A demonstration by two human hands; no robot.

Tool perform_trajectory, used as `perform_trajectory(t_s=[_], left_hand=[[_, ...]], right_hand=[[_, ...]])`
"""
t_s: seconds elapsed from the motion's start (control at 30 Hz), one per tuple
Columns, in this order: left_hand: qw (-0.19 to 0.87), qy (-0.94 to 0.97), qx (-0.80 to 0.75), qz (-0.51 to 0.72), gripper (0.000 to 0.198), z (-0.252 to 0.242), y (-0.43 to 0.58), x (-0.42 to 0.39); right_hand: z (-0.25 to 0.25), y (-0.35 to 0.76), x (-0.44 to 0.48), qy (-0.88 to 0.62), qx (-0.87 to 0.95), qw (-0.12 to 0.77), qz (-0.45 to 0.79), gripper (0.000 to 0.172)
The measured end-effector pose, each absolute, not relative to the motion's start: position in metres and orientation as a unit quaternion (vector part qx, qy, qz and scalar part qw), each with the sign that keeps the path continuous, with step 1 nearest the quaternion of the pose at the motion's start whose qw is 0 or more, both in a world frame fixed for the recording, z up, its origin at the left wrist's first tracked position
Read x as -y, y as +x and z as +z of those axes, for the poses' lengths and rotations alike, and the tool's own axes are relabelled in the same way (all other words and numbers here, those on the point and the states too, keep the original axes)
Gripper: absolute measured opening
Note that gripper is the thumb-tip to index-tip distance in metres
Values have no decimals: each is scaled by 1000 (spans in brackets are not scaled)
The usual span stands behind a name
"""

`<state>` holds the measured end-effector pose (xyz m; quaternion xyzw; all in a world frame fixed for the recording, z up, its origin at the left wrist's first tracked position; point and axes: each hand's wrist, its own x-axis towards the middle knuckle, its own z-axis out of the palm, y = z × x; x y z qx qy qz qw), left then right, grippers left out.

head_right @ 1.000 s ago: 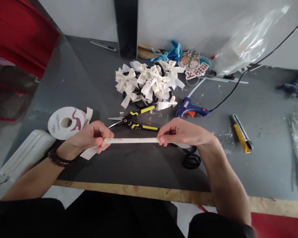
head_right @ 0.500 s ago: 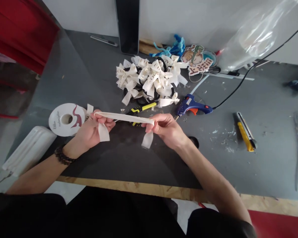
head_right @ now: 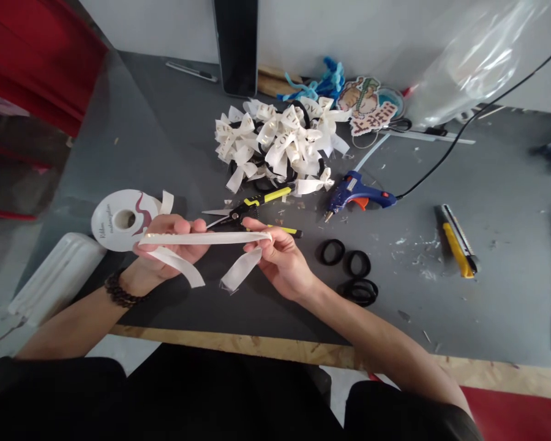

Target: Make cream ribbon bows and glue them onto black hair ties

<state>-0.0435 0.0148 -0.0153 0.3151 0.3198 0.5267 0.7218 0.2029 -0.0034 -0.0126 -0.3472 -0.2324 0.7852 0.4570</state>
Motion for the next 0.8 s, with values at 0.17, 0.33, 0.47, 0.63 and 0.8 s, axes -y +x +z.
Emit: perform_trajectory(t_s=[0.17, 0.33, 0.47, 0.63, 0.8], left_hand=[[734, 294, -286, 541, 53, -8, -38, -16], [766, 349, -241, 483, 32, 2, -27, -16], [764, 408, -231, 444, 22, -2, -26, -13], [753, 453, -256, 404, 14, -8, -28, -4], [750, 468, -288, 367, 22, -4, -26, -1]], right_hand=[[-13, 203, 5, -374, 257, 455, 766, 51], [-7, 205, 5, -327, 254, 488, 768, 42], [-8, 204, 9, -314, 301, 465, 771, 39], [-5, 198, 12, -296, 420, 444, 734, 21], [-7, 193, 21, -361, 462, 445, 677, 8]])
